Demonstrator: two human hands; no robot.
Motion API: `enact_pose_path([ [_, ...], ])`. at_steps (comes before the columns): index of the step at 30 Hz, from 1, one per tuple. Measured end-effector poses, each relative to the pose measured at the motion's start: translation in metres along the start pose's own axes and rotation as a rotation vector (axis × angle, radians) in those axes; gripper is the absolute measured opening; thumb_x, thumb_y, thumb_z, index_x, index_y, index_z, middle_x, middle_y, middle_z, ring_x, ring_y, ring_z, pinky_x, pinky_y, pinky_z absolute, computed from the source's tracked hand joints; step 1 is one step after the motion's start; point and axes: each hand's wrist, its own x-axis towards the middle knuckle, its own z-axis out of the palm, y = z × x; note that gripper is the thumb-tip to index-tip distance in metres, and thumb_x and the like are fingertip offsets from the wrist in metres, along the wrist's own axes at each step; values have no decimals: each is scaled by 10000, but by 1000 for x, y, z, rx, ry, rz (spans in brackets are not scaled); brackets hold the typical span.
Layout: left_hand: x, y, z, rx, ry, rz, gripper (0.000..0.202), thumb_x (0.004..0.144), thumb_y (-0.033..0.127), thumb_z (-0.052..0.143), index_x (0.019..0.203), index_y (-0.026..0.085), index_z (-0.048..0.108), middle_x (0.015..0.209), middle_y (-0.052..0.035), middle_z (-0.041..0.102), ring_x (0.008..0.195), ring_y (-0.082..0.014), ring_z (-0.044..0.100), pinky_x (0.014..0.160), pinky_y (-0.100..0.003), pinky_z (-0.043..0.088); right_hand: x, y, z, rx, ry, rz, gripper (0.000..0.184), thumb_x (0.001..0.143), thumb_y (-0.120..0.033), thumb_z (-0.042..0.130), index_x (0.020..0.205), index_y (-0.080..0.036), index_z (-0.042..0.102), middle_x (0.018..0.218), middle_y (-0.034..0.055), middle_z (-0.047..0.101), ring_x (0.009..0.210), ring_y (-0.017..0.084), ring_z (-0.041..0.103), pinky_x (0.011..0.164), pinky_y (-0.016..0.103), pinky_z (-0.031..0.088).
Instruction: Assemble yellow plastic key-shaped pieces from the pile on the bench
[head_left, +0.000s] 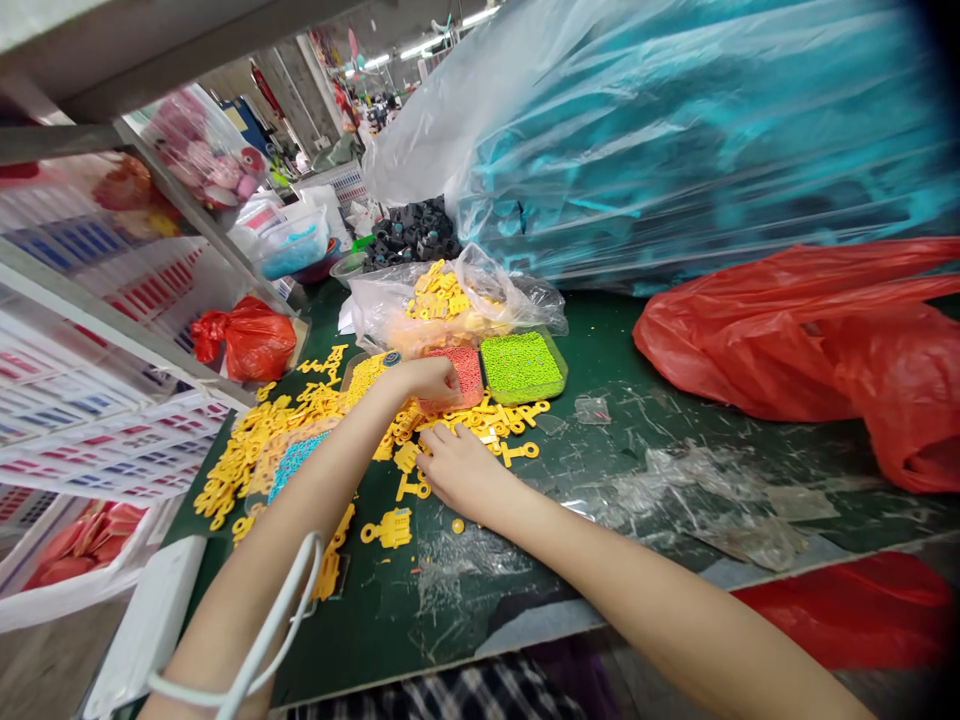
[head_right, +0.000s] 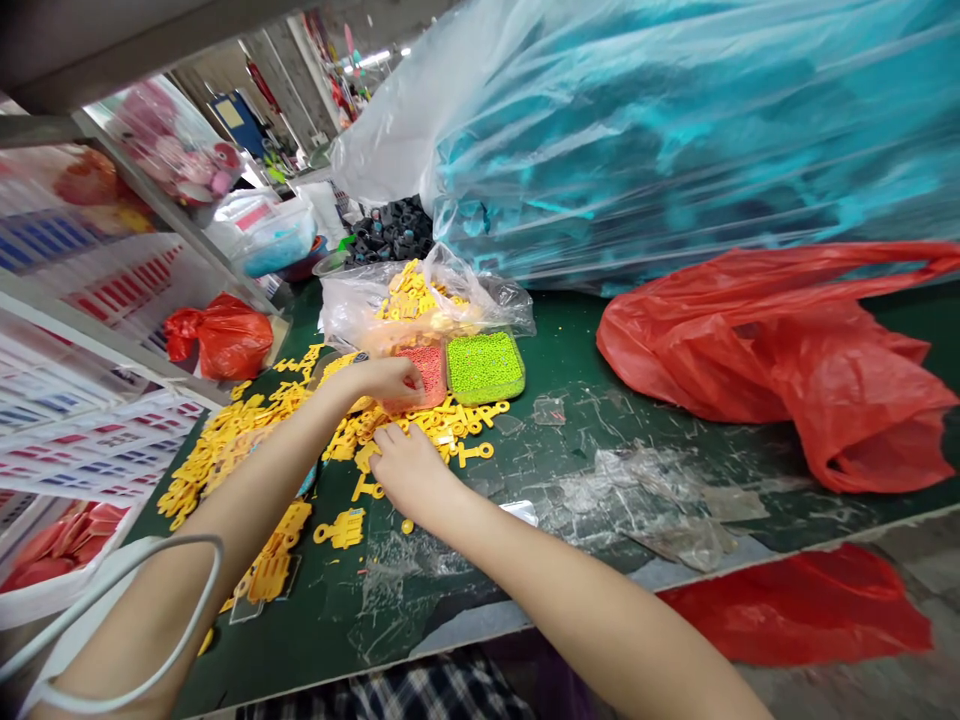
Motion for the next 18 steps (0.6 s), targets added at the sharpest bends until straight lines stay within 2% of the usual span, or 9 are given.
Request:
enact_pose_path([
  [4, -2, 0, -1, -1, 24, -6, 177, 720, 267, 569, 728, 141, 693, 650, -19, 629, 619, -143, 492, 597, -256, 327, -1, 1, -1, 3, -5, 1, 207, 930, -155, 480, 1008, -109, 666, 1107, 138, 603, 1052, 257, 527, 810, 369, 440],
  [8, -3, 1, -3, -15, 61, -33, 263, 752, 303, 561, 895, 137, 706, 854, -57, 693, 710, -161, 546, 627, -248, 362, 0, 0, -2, -4, -6, -1, 216, 938, -166, 475, 1024, -109, 664, 1109, 136, 604, 1055, 259, 528, 819, 372, 442],
  [11, -3, 3, -3, -29, 42, -48, 321, 727, 313, 600, 980, 144, 702, 944, -60, 707, 761, -164, 569, 649, -235, 385, 0, 0, -2, -5, -4, 7, 206, 931, -162, 487, 1026, -111, 663, 1105, 134, 606, 1055, 257, 529, 820, 369, 443],
  [14, -2, 6, -2, -33, 0, -56, 280, 708, 275, 598, 919, 136, 719, 868, -47, 710, 725, -156, 565, 629, -233, 386, 0, 0, -2, 2, -14, 9, 194, 921, -160, 505, 1019, -110, 666, 1093, 135, 609, 1050, 258, 529, 811, 367, 443],
  [18, -2, 9, 0, -46, -27, -51, 170, 691, 224, 588, 761, 134, 714, 652, 2, 637, 600, -126, 495, 566, -240, 348, 0, 1, 0, 13, 17, 3, 180, 917, -156, 518, 1004, -113, 669, 1081, 140, 614, 1038, 250, 531, 801, 361, 438],
])
